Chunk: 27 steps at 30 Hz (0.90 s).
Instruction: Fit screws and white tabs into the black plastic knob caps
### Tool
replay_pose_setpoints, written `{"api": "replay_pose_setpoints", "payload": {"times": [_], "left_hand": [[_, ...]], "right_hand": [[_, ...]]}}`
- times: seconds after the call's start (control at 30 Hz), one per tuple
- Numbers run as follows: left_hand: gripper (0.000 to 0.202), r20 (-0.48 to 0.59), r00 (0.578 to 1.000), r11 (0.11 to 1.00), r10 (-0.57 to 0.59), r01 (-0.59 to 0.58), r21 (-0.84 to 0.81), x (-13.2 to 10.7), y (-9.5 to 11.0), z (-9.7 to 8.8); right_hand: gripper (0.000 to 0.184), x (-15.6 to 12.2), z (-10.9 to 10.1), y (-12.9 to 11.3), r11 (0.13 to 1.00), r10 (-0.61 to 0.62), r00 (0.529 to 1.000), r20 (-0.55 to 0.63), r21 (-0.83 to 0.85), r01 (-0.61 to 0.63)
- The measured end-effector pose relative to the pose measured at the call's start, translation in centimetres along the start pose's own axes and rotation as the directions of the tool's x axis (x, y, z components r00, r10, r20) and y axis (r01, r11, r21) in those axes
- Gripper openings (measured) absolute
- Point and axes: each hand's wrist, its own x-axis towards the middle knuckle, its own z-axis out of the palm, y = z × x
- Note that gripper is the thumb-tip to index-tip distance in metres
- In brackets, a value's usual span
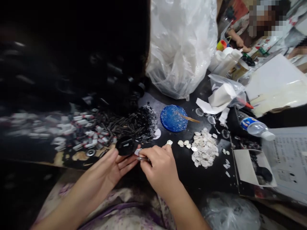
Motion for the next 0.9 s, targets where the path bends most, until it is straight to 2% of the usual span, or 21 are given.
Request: {"api": "replay_pose_setpoints", "payload": {"times": [0.17,0.3,0.47,0.6,0.73,0.9], "left_hand": [[0.03,-0.05,0.999,0.997,-0.007,0.003,-0.072,-0.4,0.8,-0.3],[0.032,-0.1,0.994,0.999,0.035,-0.03,0.044,-0.3,0.9,-0.8],[0.033,-0.06,0.993,0.973,0.105,-0.091,0.211,-0.3,0.6,-1.0],[0.035,0.003,0.991,0.959,0.133,-0.129,0.253,-0.3,0.3,-1.3],[0.027,0.099,0.976,0.934,0.193,-0.214,0.288,0.1,-0.1,-2.0],[0.023,0.153,0.967,0.911,0.205,-0.246,0.331,0.0,-0.4,-2.5]], "right_hand": [[0.012,0.5,1.0,-1.0,0.989,-0.122,0.991,-0.054,0.077,0.126],[0.017,0.5,0.8,-1.3,0.981,-0.192,0.98,-0.042,-0.02,0.192],[0.016,0.8,0.9,-1.6,0.972,-0.214,0.976,-0.029,-0.104,0.21],[0.015,0.9,1.2,-1.7,0.97,-0.229,0.972,-0.052,-0.095,0.224],[0.015,0.8,1.2,-1.8,0.973,-0.219,0.975,-0.044,-0.082,0.215],[0.016,0.7,1.0,-1.7,0.979,-0.194,0.98,-0.052,-0.064,0.191]]}}
